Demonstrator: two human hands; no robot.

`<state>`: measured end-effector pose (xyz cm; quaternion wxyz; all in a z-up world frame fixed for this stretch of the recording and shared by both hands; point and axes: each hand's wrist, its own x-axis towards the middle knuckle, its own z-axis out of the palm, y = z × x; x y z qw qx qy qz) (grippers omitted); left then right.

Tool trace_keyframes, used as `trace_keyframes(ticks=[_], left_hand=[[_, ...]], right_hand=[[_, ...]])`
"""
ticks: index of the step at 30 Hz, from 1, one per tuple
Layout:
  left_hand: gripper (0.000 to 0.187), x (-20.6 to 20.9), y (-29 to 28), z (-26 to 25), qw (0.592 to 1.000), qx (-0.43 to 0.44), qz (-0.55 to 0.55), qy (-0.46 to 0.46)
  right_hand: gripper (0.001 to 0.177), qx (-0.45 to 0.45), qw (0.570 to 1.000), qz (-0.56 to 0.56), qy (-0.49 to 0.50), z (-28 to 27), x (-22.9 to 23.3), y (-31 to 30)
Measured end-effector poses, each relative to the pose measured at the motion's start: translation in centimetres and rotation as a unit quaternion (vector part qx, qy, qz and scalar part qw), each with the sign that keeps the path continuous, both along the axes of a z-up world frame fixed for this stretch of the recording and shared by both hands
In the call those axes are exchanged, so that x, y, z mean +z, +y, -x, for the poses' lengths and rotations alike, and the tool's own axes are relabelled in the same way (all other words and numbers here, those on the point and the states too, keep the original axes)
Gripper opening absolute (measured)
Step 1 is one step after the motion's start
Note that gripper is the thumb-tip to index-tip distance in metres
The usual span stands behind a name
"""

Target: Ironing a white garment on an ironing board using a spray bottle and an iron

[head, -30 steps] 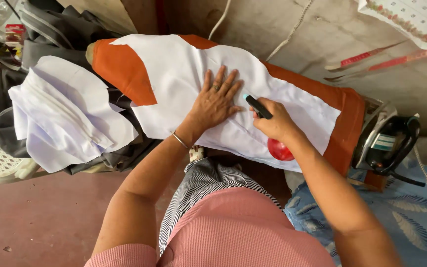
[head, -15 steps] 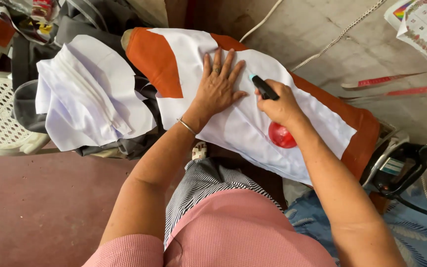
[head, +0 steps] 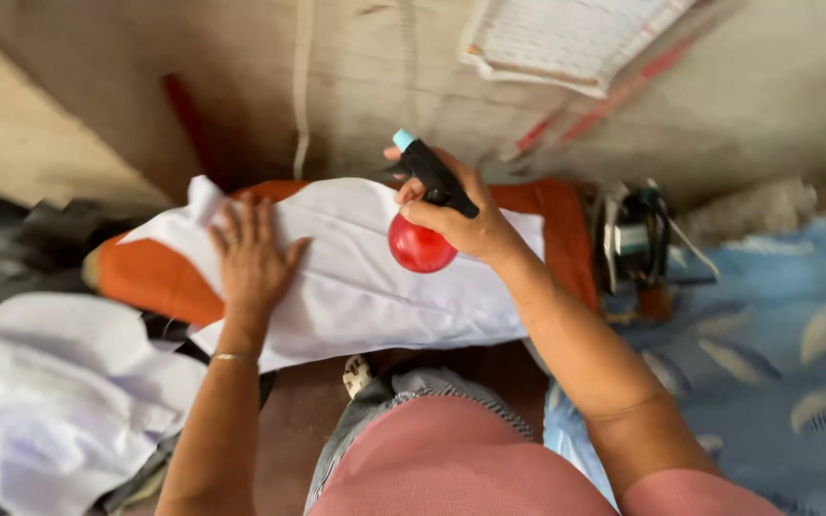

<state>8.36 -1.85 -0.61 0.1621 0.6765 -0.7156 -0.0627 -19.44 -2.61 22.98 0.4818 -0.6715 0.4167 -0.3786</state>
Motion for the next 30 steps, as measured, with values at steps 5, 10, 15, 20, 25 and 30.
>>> trace_keyframes(ticks=[5, 10, 15, 20, 25, 30], left_hand=[[0.093, 0.2, 0.1, -0.3, 0.998, -0.045, 0.018, -0.030], [0.099, 3.0, -0.1, 1.5, 0.999, -0.033, -0.031, 0.024], [0.075, 4.7, -0.5, 8.1, 0.997, -0.068, -0.017, -0.035], [0.077, 2.5, -1.3, 14.4, 0.993, -0.082, -0.089, 0.008], [0.078, 0.7, -1.6, 16.3, 0.992, -0.050, -0.116, -0.018], [0.069, 0.1, -1.6, 18.5, 0.996, -0.060, -0.073, 0.008]], right_hand=[[0.049, -0.198, 0.980, 0.014, -0.003, 11.3, -0.8, 6.8], [0.013, -0.392, 0.919, 0.027, 0.036, 24.3, -7.6, 16.0], [0.014, -0.559, 0.808, -0.042, 0.181, 33.5, -19.2, 22.9], [0.020, -0.554, 0.819, -0.003, 0.151, 36.6, -24.5, 22.4], [0.034, -0.538, 0.823, -0.067, 0.168, 36.7, -25.5, 21.0], [0.055, -0.444, 0.858, -0.110, 0.233, 38.1, -27.8, 21.7]])
